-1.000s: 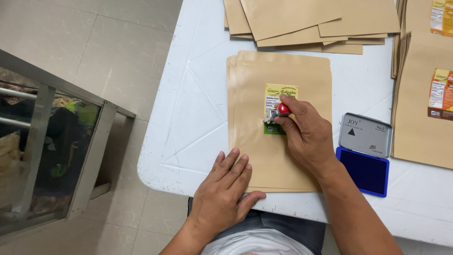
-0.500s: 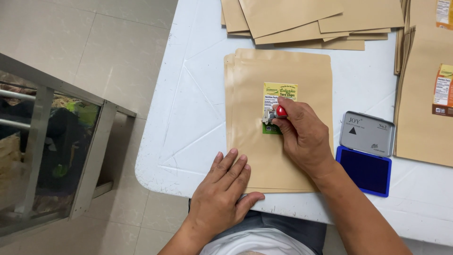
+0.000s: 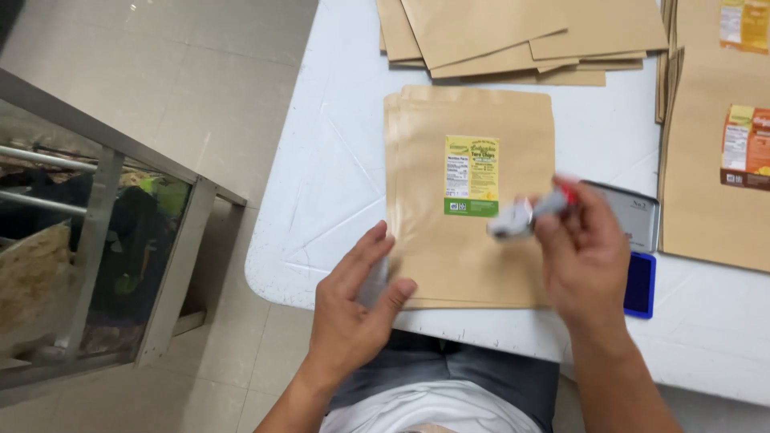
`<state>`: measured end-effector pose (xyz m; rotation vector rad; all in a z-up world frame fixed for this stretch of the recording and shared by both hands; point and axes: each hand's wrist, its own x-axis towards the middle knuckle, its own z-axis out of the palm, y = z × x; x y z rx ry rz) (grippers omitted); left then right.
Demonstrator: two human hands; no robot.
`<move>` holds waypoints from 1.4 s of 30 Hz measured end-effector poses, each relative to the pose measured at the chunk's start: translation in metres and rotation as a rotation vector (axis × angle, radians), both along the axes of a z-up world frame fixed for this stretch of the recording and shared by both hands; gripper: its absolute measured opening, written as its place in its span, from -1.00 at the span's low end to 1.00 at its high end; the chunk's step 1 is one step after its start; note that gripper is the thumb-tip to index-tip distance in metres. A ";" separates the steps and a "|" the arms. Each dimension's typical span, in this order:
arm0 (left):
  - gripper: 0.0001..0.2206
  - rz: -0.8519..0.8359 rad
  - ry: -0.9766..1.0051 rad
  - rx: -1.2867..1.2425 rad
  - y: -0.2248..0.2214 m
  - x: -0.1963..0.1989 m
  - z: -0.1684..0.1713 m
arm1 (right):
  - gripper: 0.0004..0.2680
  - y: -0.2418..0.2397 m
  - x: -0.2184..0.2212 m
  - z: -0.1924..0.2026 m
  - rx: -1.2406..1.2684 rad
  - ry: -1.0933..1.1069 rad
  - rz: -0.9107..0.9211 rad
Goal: Stamping labels onto brown paper bags using a hand stamp and ink pad at a packaging station.
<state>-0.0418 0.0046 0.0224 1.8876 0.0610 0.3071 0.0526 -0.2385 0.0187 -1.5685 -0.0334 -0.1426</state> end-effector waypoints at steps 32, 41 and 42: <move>-0.53 0.146 0.618 -0.389 0.000 0.070 0.035 | -0.63 -0.015 -0.047 -0.042 0.046 0.229 0.181; -0.60 0.112 0.661 -0.429 0.001 0.078 0.022 | -0.63 -0.016 -0.047 -0.046 0.053 0.211 0.184; -0.66 0.080 0.655 -0.449 0.000 0.078 0.015 | -0.64 -0.016 -0.047 -0.047 0.070 0.215 0.179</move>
